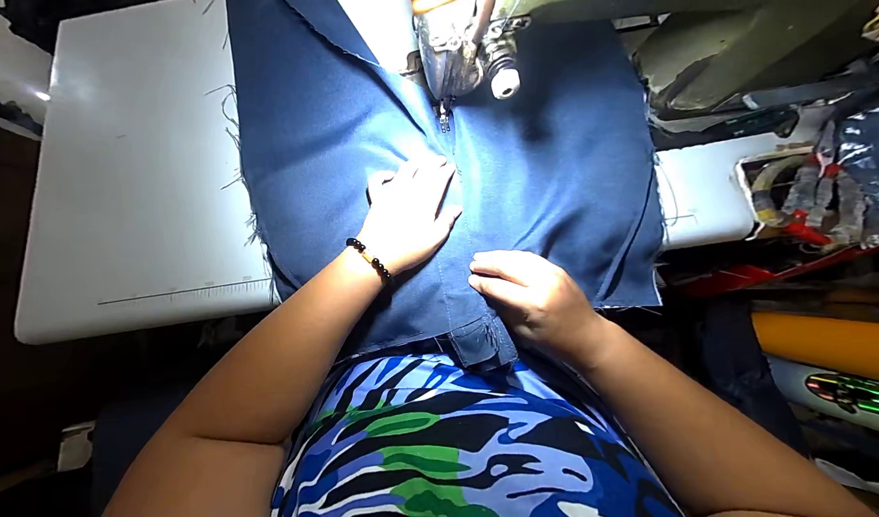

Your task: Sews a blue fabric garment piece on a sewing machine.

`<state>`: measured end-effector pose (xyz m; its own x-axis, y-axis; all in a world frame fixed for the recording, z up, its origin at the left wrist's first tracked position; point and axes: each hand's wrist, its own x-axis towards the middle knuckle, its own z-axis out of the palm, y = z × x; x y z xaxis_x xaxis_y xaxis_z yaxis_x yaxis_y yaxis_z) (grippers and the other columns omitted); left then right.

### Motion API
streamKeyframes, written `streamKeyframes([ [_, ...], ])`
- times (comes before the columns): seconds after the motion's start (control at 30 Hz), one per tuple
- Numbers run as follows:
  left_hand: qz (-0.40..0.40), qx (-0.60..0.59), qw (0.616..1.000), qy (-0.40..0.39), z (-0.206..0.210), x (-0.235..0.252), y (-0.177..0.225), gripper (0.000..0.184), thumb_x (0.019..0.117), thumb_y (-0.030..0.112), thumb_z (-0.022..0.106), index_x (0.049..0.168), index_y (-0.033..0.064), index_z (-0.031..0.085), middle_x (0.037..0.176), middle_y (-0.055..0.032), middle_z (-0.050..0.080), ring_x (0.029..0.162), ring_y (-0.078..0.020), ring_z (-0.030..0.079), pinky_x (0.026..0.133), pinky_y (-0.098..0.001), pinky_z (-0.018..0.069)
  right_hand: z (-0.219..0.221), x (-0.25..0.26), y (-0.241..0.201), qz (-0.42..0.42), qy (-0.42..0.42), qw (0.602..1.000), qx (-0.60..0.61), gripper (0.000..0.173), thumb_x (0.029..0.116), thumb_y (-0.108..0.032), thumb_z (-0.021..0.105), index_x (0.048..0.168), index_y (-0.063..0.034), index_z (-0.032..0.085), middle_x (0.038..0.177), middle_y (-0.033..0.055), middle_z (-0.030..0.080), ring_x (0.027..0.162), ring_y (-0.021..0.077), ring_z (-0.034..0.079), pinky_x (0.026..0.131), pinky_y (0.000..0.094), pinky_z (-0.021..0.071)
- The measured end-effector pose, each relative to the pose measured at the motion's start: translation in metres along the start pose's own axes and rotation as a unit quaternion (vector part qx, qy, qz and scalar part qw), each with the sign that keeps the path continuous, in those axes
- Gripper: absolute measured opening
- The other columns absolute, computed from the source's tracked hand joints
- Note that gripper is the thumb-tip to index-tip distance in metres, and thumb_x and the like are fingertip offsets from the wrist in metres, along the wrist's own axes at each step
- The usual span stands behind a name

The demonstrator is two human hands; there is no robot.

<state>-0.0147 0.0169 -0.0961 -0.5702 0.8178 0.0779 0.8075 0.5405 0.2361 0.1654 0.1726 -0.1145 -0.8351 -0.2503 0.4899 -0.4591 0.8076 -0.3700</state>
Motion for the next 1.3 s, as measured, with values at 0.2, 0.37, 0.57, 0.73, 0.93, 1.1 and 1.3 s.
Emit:
streamKeyframes([
  [0.2,0.000,0.001,1.000,-0.002,0.000,0.003,-0.002,0.060,0.1032,0.048,0.036,0.152,0.0150,0.049,0.157,-0.0047,0.047,0.148,-0.0280,0.039,0.108,-0.0619,0.0293,-0.002,0.002,0.001,0.004,-0.007,1.000,0.000,0.026,0.0956,-0.008,0.055,0.102,-0.0080,0.080,0.114,0.0107,0.076,0.115,0.0236,0.070,0.103,0.0384,0.0531],
  [0.37,0.009,0.001,1.000,0.007,0.001,0.007,-0.006,0.060,0.1017,0.049,0.038,0.150,0.0149,0.051,0.155,-0.0051,0.049,0.145,-0.0290,0.041,0.106,-0.0618,0.0303,-0.002,0.006,0.002,0.011,0.001,1.000,0.019,0.025,0.0952,-0.009,0.056,0.100,-0.0073,0.080,0.112,0.0103,0.076,0.114,0.0236,0.070,0.103,0.0385,0.0525],
  [0.57,-0.005,0.012,1.000,0.004,-0.003,0.021,-0.015,0.063,0.1013,0.051,0.036,0.152,0.0153,0.049,0.155,-0.0058,0.049,0.145,-0.0298,0.040,0.104,-0.0621,0.0305,0.003,0.016,0.013,0.032,0.015,0.999,0.023,0.027,0.0944,-0.007,0.054,0.103,-0.0057,0.080,0.116,0.0114,0.076,0.116,0.0251,0.069,0.104,0.0391,0.0518],
  [0.73,0.006,0.004,1.000,0.001,-0.007,0.033,-0.025,0.071,0.0981,0.060,0.040,0.150,0.0131,0.051,0.155,-0.0075,0.049,0.144,-0.0311,0.042,0.103,-0.0639,0.0319,0.004,0.024,0.020,0.029,0.020,0.999,0.023,0.027,0.0927,-0.006,0.055,0.103,-0.0051,0.080,0.116,0.0120,0.075,0.117,0.0264,0.069,0.104,0.0405,0.0515],
  [0.93,-0.003,-0.016,1.000,0.000,-0.009,0.034,-0.030,0.080,0.0935,0.070,0.046,0.148,0.0121,0.052,0.157,-0.0096,0.046,0.149,-0.0279,0.037,0.111,-0.0623,0.0270,0.002,0.025,0.019,0.046,0.009,0.998,0.037,0.029,0.0918,-0.004,0.054,0.105,-0.0044,0.079,0.118,0.0132,0.075,0.117,0.0273,0.068,0.105,0.0410,0.0502],
  [1.1,0.002,-0.006,1.000,0.005,-0.009,0.037,-0.032,0.081,0.0914,0.073,0.046,0.147,0.0137,0.053,0.156,-0.0083,0.047,0.149,-0.0276,0.037,0.109,-0.0617,0.0277,0.002,0.027,0.021,0.040,0.007,0.999,0.032,0.029,0.0904,-0.002,0.054,0.104,-0.0053,0.079,0.117,0.0130,0.075,0.117,0.0272,0.068,0.104,0.0413,0.0509],
  [1.3,0.007,-0.006,1.000,0.018,-0.008,0.045,-0.039,0.081,0.0915,0.072,0.045,0.145,0.0128,0.055,0.155,-0.0113,0.049,0.147,-0.0312,0.039,0.108,-0.0637,0.0289,0.004,0.033,0.028,0.051,0.004,0.998,0.032,0.030,0.0920,-0.002,0.053,0.108,-0.0042,0.079,0.121,0.0133,0.074,0.120,0.0289,0.067,0.106,0.0423,0.0486],
])
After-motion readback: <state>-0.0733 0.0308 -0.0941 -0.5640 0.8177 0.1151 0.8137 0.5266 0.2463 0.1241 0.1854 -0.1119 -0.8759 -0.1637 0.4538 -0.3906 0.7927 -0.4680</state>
